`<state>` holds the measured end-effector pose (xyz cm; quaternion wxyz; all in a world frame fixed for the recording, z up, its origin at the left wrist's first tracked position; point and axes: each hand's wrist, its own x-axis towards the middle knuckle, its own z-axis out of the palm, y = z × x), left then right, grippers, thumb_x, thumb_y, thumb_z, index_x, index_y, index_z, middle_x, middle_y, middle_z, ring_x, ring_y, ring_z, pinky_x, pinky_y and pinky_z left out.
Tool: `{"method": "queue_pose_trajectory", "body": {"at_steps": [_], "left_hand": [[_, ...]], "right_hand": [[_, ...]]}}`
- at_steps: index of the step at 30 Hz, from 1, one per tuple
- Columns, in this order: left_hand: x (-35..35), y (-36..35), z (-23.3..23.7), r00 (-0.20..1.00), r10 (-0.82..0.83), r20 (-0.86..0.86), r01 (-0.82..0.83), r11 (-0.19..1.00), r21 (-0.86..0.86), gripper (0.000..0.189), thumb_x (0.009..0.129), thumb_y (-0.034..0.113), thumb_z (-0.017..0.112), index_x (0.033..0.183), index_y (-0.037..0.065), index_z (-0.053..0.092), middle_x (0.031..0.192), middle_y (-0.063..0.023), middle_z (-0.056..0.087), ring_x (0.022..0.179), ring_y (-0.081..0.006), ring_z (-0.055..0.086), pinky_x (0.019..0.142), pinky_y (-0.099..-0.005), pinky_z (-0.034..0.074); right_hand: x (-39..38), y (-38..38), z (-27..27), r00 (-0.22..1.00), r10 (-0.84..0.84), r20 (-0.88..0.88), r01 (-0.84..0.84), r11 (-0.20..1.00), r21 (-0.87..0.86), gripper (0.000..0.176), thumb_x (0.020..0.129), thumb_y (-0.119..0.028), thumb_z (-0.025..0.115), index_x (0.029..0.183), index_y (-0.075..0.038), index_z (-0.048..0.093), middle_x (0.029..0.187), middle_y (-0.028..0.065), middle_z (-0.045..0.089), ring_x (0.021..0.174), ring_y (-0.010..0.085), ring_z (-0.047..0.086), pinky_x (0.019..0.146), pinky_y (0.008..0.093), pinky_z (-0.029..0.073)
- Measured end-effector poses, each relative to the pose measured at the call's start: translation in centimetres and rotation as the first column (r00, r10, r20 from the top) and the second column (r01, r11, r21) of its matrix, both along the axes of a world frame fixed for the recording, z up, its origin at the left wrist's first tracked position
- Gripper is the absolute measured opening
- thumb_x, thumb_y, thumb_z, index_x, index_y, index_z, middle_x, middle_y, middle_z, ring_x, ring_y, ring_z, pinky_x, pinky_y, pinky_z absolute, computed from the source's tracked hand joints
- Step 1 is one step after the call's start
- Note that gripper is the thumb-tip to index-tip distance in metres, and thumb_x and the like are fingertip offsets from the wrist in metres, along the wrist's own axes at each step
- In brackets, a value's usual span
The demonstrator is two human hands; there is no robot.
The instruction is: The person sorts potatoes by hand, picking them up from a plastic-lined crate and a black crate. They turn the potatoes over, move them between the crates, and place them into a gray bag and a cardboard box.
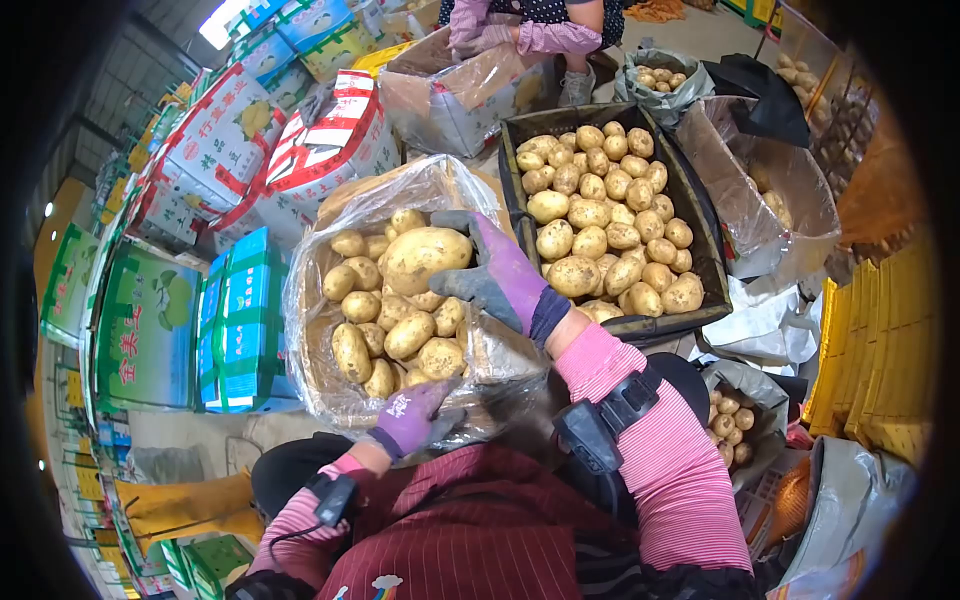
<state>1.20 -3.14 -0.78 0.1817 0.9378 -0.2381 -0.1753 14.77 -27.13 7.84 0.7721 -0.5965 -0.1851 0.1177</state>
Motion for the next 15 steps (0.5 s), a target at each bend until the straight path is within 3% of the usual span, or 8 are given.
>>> {"method": "queue_pose_trajectory", "body": {"at_steps": [3,5,6,7,9,13,14,15], "left_hand": [[-0.3,0.1,-1.0,0.997,0.072,0.024,-0.072,0.997,0.017,0.061,0.093,0.044,0.067,0.142,0.01,0.055,0.122,-0.0172,0.069,0.113,-0.0374,0.064,0.096,-0.0467,0.051],[-0.2,0.3,-1.1,0.998,0.064,0.026,-0.064,0.998,0.029,0.058,0.093,0.044,0.066,0.139,0.01,0.058,0.122,-0.0173,0.069,0.112,-0.0362,0.065,0.095,-0.0453,0.052],[-0.1,0.5,-1.5,0.997,0.065,0.036,-0.065,0.998,0.017,0.058,0.093,0.044,0.066,0.139,0.01,0.058,0.122,-0.0173,0.069,0.112,-0.0362,0.065,0.095,-0.0453,0.052],[-0.1,0.6,-1.8,0.997,0.052,0.065,-0.054,0.998,0.022,0.057,0.093,0.045,0.065,0.138,0.01,0.059,0.122,-0.0175,0.069,0.112,-0.0361,0.065,0.096,-0.0453,0.052],[-0.2,0.9,-2.3,0.994,0.04,0.102,-0.041,0.999,0.008,0.056,0.094,0.046,0.065,0.137,0.01,0.06,0.122,-0.0177,0.069,0.113,-0.0361,0.065,0.096,-0.0453,0.052],[-0.3,0.8,-1.9,0.997,0.054,0.063,-0.053,0.999,-0.011,0.057,0.094,0.049,0.062,0.136,0.011,0.061,0.122,-0.0166,0.07,0.113,-0.0364,0.065,0.097,-0.0461,0.051],[-0.4,0.7,-1.7,0.997,0.059,0.052,-0.059,0.998,-0.009,0.057,0.094,0.049,0.063,0.136,0.011,0.061,0.121,-0.0165,0.07,0.112,-0.0363,0.065,0.097,-0.0461,0.051],[-0.3,0.7,-1.6,0.997,0.063,0.042,-0.062,0.998,-0.005,0.057,0.093,0.049,0.063,0.135,0.011,0.061,0.121,-0.0163,0.07,0.111,-0.0363,0.065,0.096,-0.0461,0.051]], "right_hand": [[-0.2,-0.1,0.2,0.999,0.027,-0.047,-0.023,0.997,0.072,0.072,0.084,-0.01,0.078,0.147,0.0,0.044,0.14,0.0118,0.054,0.126,0.0193,0.056,0.108,0.0366,0.048],[-0.4,0.0,0.3,0.974,0.072,-0.214,-0.015,0.966,0.26,0.069,0.086,-0.013,0.079,0.146,-0.001,0.045,0.137,0.0129,0.057,0.121,0.0195,0.06,0.101,0.0343,0.054],[-0.3,0.1,0.0,0.962,0.114,-0.246,-0.033,0.95,0.312,0.061,0.094,-0.021,0.072,0.146,-0.002,0.045,0.136,0.0125,0.058,0.12,0.0218,0.062,0.097,0.0376,0.057],[-0.4,0.1,-0.1,0.965,0.11,-0.238,-0.036,0.954,0.298,0.061,0.094,-0.021,0.072,0.146,-0.002,0.045,0.136,0.0125,0.058,0.12,0.0218,0.062,0.097,0.0376,0.057],[-0.7,0.1,0.0,0.933,0.199,-0.298,-0.03,0.872,0.489,0.057,0.099,-0.029,0.066,0.146,-0.004,0.045,0.135,0.0129,0.059,0.12,0.0256,0.063,0.093,0.0414,0.059],[-0.9,-1.5,-0.3,0.864,0.314,-0.393,-0.078,0.855,0.513,0.061,0.104,-0.048,0.054,0.146,-0.004,0.048,0.136,0.016,0.061,0.123,0.0273,0.063,0.099,0.0424,0.056],[-0.9,-2.2,0.1,0.825,0.515,-0.232,-0.264,0.715,0.647,0.063,0.104,-0.052,0.05,0.146,-0.004,0.049,0.13,0.0165,0.065,0.112,0.028,0.069,0.093,0.0409,0.059],[-1.3,-2.8,0.4,0.836,0.497,-0.233,-0.258,0.731,0.632,0.063,0.104,-0.052,0.05,0.146,-0.004,0.049,0.13,0.0165,0.065,0.112,0.028,0.069,0.093,0.0409,0.059]]}}
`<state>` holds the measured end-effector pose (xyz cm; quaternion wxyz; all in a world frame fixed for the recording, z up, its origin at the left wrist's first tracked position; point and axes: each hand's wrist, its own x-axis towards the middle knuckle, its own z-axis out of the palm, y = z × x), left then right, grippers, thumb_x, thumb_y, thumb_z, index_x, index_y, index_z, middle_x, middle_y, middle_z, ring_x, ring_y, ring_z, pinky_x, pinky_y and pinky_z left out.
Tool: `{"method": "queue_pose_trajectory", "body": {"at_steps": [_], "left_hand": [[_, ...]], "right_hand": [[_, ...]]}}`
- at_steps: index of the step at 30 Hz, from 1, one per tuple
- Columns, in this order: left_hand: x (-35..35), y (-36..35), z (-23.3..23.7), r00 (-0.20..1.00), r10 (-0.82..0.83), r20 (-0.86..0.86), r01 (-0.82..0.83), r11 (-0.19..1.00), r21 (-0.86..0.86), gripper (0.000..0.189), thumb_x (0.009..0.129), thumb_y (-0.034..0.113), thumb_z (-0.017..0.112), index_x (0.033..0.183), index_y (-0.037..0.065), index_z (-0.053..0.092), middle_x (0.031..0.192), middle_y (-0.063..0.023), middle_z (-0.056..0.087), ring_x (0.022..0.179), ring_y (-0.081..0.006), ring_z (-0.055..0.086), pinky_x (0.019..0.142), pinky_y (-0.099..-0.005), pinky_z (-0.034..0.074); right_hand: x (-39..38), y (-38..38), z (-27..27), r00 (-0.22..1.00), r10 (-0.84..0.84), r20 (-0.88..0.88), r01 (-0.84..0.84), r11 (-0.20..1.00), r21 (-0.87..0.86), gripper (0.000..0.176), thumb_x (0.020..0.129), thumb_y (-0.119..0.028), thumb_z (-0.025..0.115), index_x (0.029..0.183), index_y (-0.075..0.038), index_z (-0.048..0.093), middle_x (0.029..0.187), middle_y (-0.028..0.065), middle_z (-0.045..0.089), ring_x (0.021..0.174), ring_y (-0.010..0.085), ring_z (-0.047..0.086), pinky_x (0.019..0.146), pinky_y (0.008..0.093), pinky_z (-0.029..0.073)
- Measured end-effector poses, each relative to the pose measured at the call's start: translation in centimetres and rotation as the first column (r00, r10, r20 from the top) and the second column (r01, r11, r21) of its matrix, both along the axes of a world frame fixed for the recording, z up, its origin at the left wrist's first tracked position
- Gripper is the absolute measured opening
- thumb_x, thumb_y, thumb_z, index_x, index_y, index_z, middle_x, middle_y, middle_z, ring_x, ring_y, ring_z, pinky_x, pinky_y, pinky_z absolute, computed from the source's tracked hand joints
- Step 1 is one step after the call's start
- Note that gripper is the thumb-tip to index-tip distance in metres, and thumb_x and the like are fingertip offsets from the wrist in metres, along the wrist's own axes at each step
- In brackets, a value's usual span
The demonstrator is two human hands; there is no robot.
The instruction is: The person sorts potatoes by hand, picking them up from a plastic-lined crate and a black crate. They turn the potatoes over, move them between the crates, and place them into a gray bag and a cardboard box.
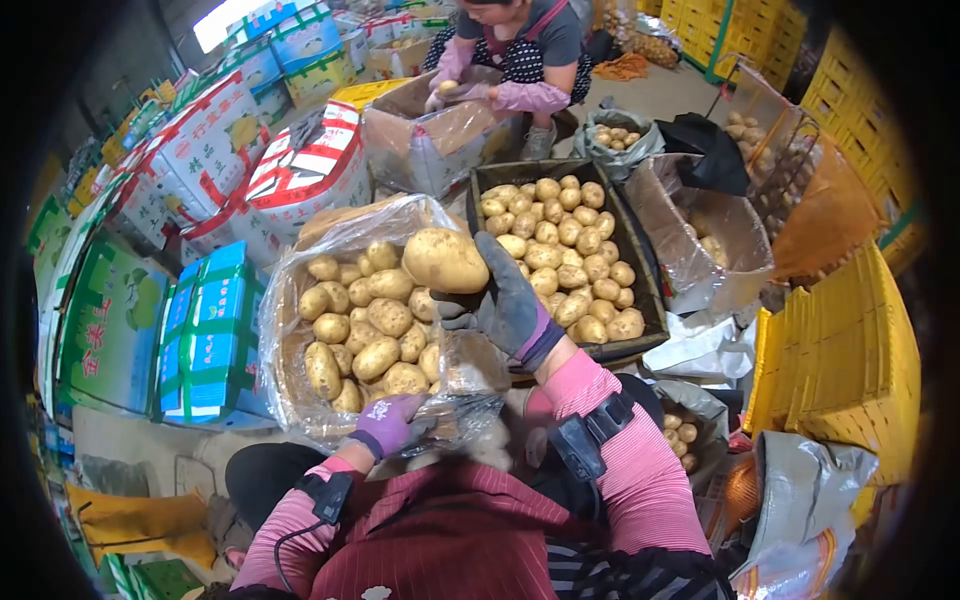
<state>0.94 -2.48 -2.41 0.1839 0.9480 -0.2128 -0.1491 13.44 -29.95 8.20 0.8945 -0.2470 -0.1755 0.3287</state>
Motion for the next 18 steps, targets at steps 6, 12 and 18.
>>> {"method": "queue_pose_trajectory", "body": {"at_steps": [6,12,18], "left_hand": [[0.1,-0.2,0.2,1.0,0.015,-0.022,-0.016,0.999,-0.03,0.057,0.092,0.047,0.065,0.136,0.011,0.061,0.12,-0.0189,0.07,0.111,-0.0377,0.065,0.095,-0.048,0.051],[0.6,-1.1,1.7,0.998,0.018,-0.068,-0.015,0.999,0.044,0.055,0.092,0.044,0.067,0.135,0.011,0.062,0.123,-0.0198,0.069,0.112,-0.0384,0.065,0.097,-0.0459,0.052],[1.4,-0.5,0.4,0.993,-0.015,-0.12,0.018,1.0,0.024,0.057,0.087,0.038,0.071,0.132,0.004,0.062,0.121,-0.0223,0.068,0.111,-0.0408,0.065,0.097,-0.0476,0.052]], "right_hand": [[-4.7,-9.2,4.4,0.843,-0.511,0.169,0.538,0.786,-0.304,0.064,0.103,-0.055,0.051,0.14,-0.003,0.054,0.12,0.0158,0.07,0.097,0.0268,0.073,0.082,0.0429,0.061],[-9.3,-21.6,-4.3,0.541,-0.839,-0.058,0.765,0.519,-0.381,0.061,0.101,-0.051,0.058,0.142,-0.007,0.054,0.123,0.0152,0.069,0.099,0.0255,0.072,0.081,0.0396,0.063],[-10.9,-22.1,-15.6,0.441,-0.897,-0.028,0.698,0.362,-0.618,0.055,0.098,-0.041,0.064,0.141,-0.008,0.054,0.124,0.0101,0.068,0.106,0.0228,0.069,0.085,0.0411,0.059]]}}
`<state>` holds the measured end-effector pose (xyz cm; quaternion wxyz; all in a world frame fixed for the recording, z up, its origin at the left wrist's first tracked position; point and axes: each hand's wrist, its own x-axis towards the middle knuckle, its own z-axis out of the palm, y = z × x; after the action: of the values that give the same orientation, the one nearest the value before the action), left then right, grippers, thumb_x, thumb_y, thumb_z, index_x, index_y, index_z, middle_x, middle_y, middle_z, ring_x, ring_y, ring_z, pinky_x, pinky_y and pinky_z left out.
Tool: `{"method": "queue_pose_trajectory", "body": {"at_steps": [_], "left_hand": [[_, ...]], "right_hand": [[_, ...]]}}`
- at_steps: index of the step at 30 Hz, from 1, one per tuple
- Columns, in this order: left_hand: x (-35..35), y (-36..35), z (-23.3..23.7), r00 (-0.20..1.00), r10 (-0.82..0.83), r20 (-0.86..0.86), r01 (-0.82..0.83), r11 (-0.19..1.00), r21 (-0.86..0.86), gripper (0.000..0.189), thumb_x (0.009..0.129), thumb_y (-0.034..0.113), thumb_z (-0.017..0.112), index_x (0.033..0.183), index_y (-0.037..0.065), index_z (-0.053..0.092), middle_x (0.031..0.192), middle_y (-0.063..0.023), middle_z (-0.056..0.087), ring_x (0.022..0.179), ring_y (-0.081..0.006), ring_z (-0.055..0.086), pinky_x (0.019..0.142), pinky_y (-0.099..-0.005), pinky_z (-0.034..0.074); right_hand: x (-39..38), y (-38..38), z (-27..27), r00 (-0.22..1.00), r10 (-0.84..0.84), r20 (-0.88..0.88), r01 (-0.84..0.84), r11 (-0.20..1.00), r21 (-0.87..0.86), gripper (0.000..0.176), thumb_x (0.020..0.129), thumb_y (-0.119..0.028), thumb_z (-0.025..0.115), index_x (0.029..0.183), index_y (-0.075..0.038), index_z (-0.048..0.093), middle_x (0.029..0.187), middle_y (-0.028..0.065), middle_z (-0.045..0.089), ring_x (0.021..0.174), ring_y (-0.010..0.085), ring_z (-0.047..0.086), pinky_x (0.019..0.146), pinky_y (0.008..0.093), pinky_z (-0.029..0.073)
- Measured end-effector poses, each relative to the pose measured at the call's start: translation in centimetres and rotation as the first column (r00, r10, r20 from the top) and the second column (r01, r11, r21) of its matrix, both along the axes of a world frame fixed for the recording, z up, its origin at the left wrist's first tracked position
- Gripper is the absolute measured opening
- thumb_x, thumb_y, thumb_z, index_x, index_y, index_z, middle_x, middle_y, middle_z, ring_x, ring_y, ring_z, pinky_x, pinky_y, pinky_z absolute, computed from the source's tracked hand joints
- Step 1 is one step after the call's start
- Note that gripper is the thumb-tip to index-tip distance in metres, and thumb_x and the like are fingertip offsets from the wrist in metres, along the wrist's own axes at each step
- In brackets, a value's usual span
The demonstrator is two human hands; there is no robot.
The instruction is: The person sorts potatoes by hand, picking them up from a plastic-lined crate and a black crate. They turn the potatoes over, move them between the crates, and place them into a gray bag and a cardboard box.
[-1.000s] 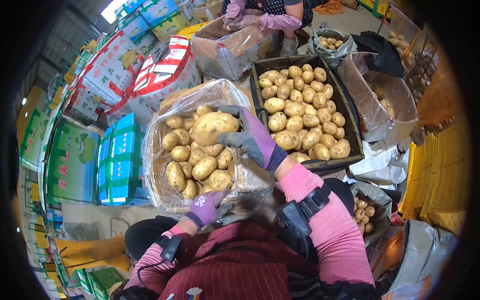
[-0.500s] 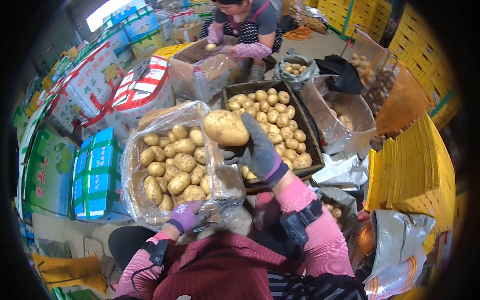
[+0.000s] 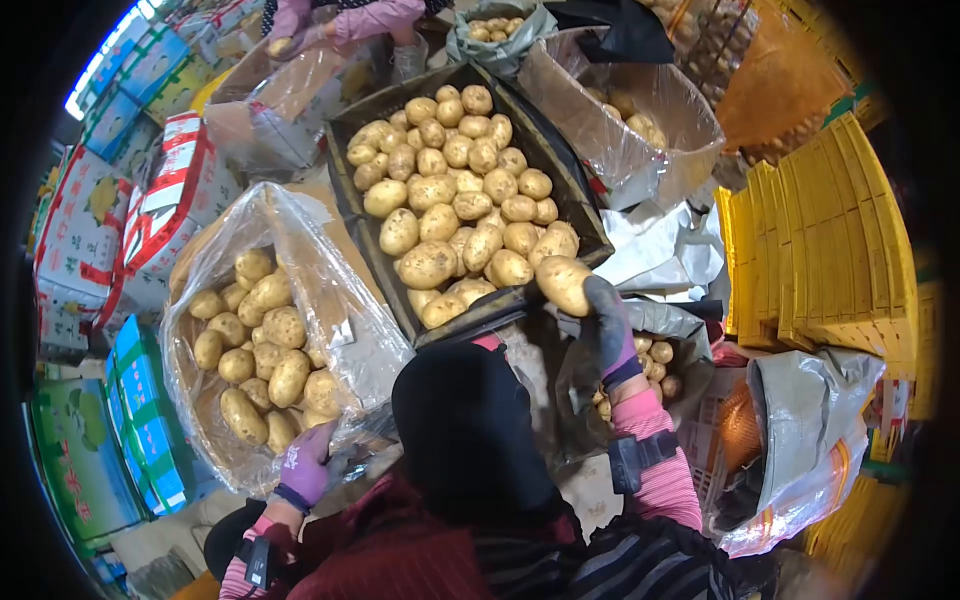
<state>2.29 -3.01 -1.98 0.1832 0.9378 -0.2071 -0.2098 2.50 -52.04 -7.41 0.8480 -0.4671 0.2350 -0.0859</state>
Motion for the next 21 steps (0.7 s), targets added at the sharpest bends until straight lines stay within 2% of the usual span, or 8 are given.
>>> {"method": "queue_pose_trajectory", "body": {"at_steps": [2,4,6,8,10,15,19,21], "left_hand": [[0.2,0.3,-0.6,0.999,-0.037,0.021,0.037,0.999,-0.007,0.058,0.083,0.025,0.077,0.134,0.003,0.06,0.115,-0.0247,0.069,0.105,-0.042,0.066,0.093,-0.0475,0.053],[0.4,0.3,-0.7,0.997,-0.064,0.048,0.066,0.996,-0.056,0.056,0.083,0.026,0.077,0.131,0.001,0.061,0.111,-0.0256,0.069,0.102,-0.0435,0.067,0.09,-0.0494,0.053],[0.8,-0.2,-0.1,0.997,-0.067,0.034,0.069,0.996,-0.05,0.055,0.083,0.026,0.077,0.129,0.0,0.061,0.11,-0.0258,0.069,0.1,-0.0442,0.067,0.088,-0.0502,0.053],[0.9,-0.6,0.3,0.997,-0.07,0.025,0.071,0.996,-0.045,0.054,0.083,0.026,0.077,0.127,-0.001,0.062,0.109,-0.0259,0.069,0.098,-0.0449,0.067,0.086,-0.051,0.053],[0.8,-0.7,0.4,0.996,-0.078,0.043,0.077,0.997,0.025,0.054,0.084,0.027,0.076,0.127,-0.002,0.061,0.108,-0.0256,0.069,0.097,-0.0455,0.066,0.084,-0.0511,0.053],[0.3,0.7,-0.7,0.991,-0.115,0.064,0.112,0.993,0.037,0.054,0.085,0.029,0.075,0.127,-0.002,0.061,0.111,-0.0249,0.068,0.1,-0.0459,0.066,0.088,-0.0518,0.052],[0.4,0.6,-0.9,0.993,-0.107,0.057,0.106,0.994,0.021,0.056,0.085,0.03,0.074,0.129,-0.001,0.06,0.117,-0.024,0.068,0.106,-0.0464,0.064,0.095,-0.0533,0.05],[0.3,0.4,-0.7,0.997,-0.079,-0.004,0.079,0.995,0.053,0.058,0.085,0.032,0.074,0.131,-0.001,0.06,0.12,-0.0243,0.067,0.11,-0.0461,0.063,0.097,-0.0525,0.049]], "right_hand": [[1.2,0.8,0.1,0.976,0.1,-0.192,-0.125,0.984,-0.125,0.056,0.097,-0.037,0.066,0.141,-0.003,0.054,0.128,0.0072,0.064,0.115,0.0193,0.063,0.096,0.0362,0.052],[4.2,1.2,-1.7,0.982,0.152,-0.108,-0.187,0.812,-0.553,0.065,0.093,-0.039,0.073,0.14,0.001,0.053,0.128,0.0139,0.063,0.114,0.0208,0.063,0.101,0.0333,0.05],[7.1,3.4,0.0,0.944,0.298,-0.141,-0.32,0.724,-0.611,0.058,0.091,-0.036,0.074,0.138,-0.007,0.058,0.129,0.013,0.065,0.116,0.0265,0.062,0.104,0.0348,0.047],[10.2,4.0,0.6,0.854,0.395,-0.337,-0.398,0.081,-0.914,0.049,0.088,-0.034,0.073,0.133,-0.015,0.065,0.131,0.0109,0.065,0.122,0.0334,0.06,0.108,0.0469,0.044],[12.0,4.5,-1.9,0.788,0.278,-0.549,-0.384,-0.475,-0.792,0.045,0.086,-0.034,0.07,0.128,-0.021,0.069,0.133,0.0073,0.065,0.127,0.0357,0.055,0.109,0.0577,0.038],[11.8,6.1,-6.1,0.814,0.431,-0.389,-0.187,-0.439,-0.879,0.048,0.087,-0.037,0.069,0.134,-0.027,0.063,0.123,0.0039,0.066,0.124,0.0282,0.056,0.111,0.0598,0.033],[14.0,7.1,-3.3,0.653,0.351,-0.671,-0.452,-0.531,-0.717,0.056,0.086,-0.036,0.07,0.141,-0.031,0.059,0.136,0.0054,0.063,0.128,0.0278,0.055,0.111,0.0611,0.032],[14.2,6.8,-3.3,0.652,0.41,-0.637,-0.392,-0.537,-0.747,0.057,0.086,-0.037,0.07,0.141,-0.03,0.059,0.139,0.007,0.059,0.131,0.0296,0.053,0.113,0.0619,0.03]]}}
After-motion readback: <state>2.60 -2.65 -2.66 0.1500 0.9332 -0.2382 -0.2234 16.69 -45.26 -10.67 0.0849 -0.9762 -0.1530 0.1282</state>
